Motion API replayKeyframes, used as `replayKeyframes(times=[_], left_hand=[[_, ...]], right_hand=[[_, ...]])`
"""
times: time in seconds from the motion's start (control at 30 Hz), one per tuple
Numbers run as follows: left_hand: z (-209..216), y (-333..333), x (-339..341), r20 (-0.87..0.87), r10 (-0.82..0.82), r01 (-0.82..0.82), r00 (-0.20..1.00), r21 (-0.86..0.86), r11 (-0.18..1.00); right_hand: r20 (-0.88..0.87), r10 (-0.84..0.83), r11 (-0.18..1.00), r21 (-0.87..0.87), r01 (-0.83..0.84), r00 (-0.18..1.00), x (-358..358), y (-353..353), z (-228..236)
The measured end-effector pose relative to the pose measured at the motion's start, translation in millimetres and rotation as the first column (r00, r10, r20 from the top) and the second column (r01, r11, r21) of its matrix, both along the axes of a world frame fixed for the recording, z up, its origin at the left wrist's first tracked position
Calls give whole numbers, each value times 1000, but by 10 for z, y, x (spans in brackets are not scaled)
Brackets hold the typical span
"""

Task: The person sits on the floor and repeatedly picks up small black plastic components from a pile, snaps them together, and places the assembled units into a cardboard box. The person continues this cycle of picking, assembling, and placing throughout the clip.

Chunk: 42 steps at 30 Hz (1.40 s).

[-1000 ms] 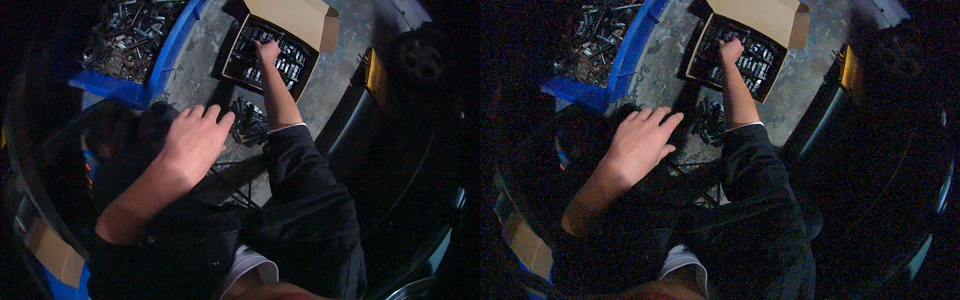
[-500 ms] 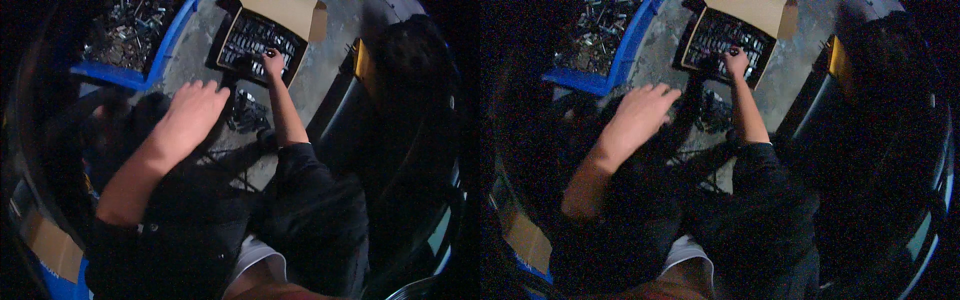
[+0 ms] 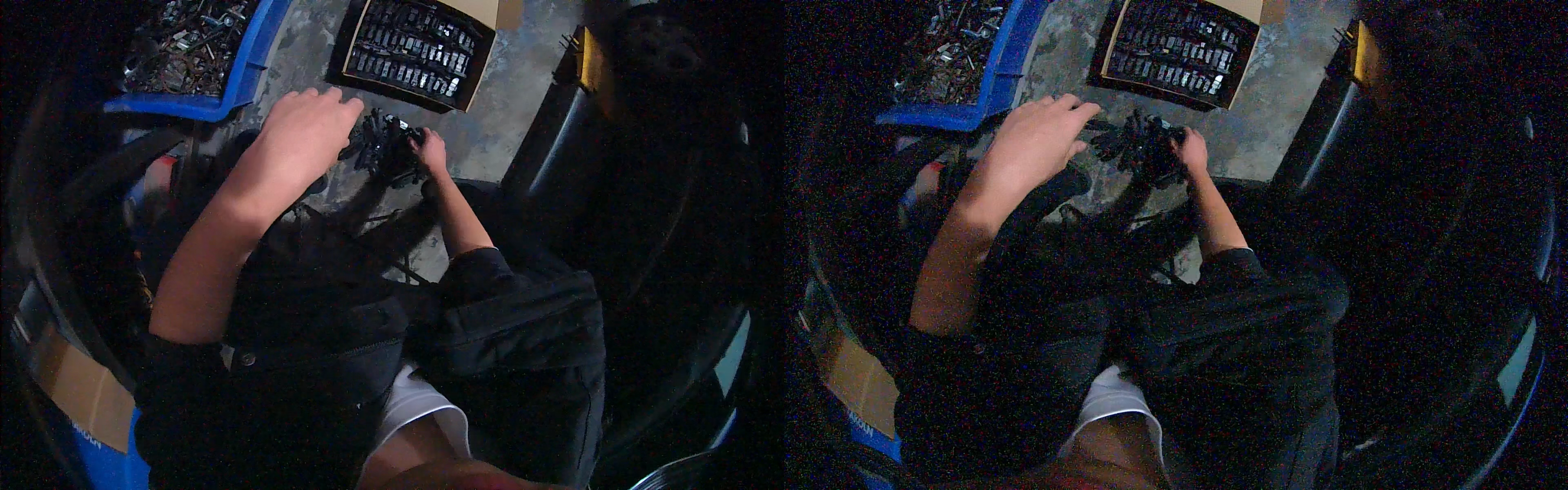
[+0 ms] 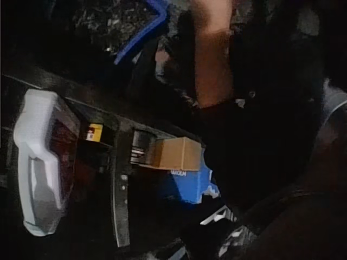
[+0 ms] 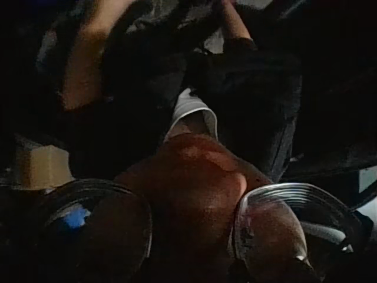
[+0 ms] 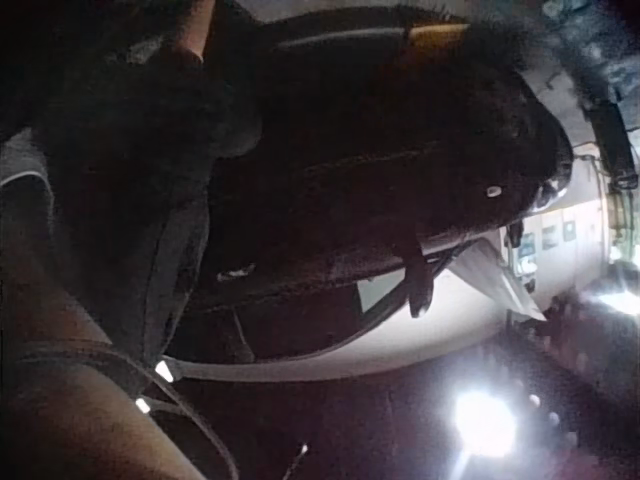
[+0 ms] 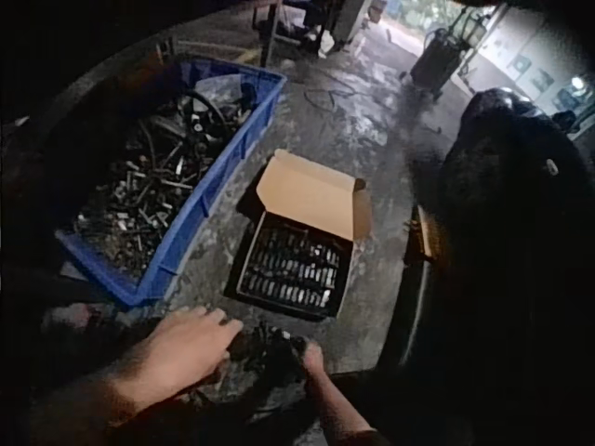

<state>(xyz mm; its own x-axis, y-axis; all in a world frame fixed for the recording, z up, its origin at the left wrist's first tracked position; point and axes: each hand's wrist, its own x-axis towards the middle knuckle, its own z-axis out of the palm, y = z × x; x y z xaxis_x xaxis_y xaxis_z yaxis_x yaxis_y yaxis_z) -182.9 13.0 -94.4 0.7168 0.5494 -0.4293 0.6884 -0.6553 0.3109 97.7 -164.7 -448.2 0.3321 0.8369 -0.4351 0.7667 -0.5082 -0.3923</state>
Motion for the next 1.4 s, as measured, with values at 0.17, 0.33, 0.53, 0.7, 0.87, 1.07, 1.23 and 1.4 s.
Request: replayKeyframes(times=[0.17,0.33,0.53,0.7,0.87,1.07,1.23,1.4], left_hand=[[-39,47,14,1,10,-10,1000,-14,1000],[-47,86,29,3,28,-28,1000,2,1000],[-39,81,89,40,-2,3,999,-21,1000],[13,29,142,151,6,-12,989,42,999],[210,56,309,464,72,-43,883,-74,996],[406,114,373,628,239,-10,740,-346,938],[432,160,390,603,356,-83,714,-432,898],[416,180,557,591,329,-52,737,-435,899]], right_hand=[[129,-98,993,-58,106,987,-490,268,-26],[48,-187,977,-97,191,981,-635,423,114],[-165,-17,999,46,25,986,-290,489,455],[-492,115,986,160,-40,863,-420,792,1899],[-569,209,953,302,-34,795,-445,838,3282],[-710,205,910,391,135,674,-438,661,3974],[-755,88,906,332,263,650,-296,695,3988],[-791,36,876,319,362,611,-155,625,3907]])
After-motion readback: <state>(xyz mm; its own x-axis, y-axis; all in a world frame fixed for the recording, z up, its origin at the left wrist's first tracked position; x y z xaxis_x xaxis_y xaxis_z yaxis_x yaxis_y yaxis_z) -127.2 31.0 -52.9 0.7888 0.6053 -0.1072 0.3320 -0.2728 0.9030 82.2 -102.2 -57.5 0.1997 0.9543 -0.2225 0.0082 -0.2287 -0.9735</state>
